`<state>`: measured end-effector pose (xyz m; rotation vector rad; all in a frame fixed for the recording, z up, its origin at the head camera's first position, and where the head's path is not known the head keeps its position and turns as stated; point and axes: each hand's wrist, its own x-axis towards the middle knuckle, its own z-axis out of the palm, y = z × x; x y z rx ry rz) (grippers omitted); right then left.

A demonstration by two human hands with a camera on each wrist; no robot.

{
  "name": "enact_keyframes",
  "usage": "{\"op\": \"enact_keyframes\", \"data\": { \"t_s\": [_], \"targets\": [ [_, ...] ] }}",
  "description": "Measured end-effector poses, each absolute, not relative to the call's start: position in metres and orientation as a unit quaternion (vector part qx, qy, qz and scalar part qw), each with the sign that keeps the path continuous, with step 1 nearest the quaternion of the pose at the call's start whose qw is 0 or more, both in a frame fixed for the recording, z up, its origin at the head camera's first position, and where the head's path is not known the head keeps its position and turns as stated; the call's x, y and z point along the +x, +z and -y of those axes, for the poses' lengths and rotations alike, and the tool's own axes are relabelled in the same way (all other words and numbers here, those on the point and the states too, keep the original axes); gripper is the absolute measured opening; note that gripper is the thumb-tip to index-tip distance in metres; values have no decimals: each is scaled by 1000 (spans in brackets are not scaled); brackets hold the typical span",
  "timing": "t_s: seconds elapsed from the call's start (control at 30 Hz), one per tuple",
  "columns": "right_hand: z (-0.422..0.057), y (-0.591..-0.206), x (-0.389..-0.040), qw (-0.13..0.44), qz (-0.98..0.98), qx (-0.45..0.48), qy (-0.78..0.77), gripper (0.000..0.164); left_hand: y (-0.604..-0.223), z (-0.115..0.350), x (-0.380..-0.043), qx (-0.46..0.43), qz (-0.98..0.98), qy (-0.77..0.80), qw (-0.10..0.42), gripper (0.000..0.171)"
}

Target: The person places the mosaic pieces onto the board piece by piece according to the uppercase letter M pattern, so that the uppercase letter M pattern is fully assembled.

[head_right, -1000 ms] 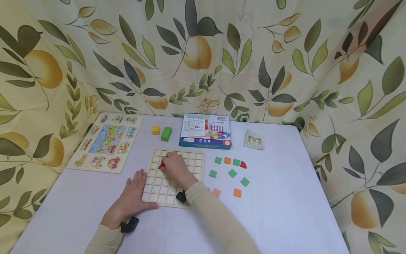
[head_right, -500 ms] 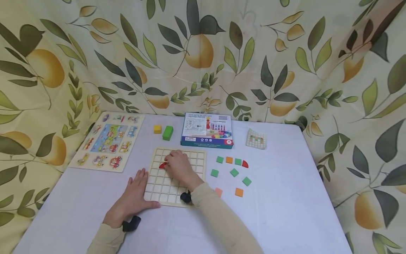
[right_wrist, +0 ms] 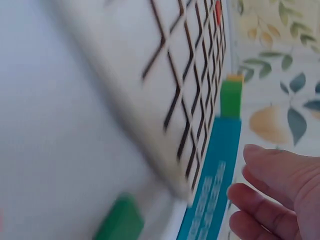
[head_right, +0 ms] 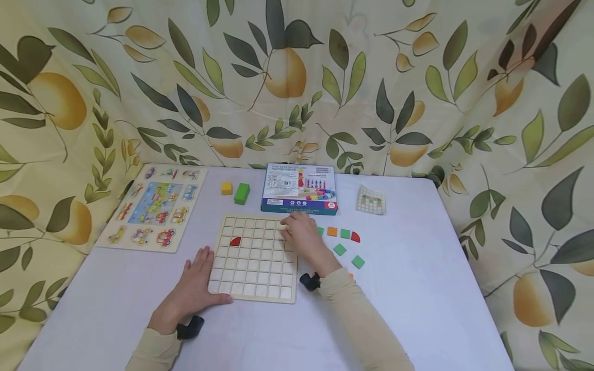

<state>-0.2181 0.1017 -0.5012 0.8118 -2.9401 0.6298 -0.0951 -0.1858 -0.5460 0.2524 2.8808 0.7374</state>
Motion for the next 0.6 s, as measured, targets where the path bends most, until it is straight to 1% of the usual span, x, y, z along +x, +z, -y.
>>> {"op": "enact_keyframes", "data": {
  "t_s": [0.13, 0.27, 0.43, 0.6],
  "targets": [
    [-129, -500, -224, -11, 954, 218, 207, 27, -546, 186, -95, 83, -963, 247, 74, 135],
    [-154, -504, -226, -45, 959, 167, 224, 30, -545, 185, -95, 78, -962, 247, 83, 134],
    [-176, -508, -227, -39, 962, 158, 221, 32, -546, 184, -95, 74, -964, 242, 87, 134],
    [-189, -512, -227, -36, 967, 150, 202, 35, -546, 185, -96, 74, -964, 239, 87, 135]
  ]
}}
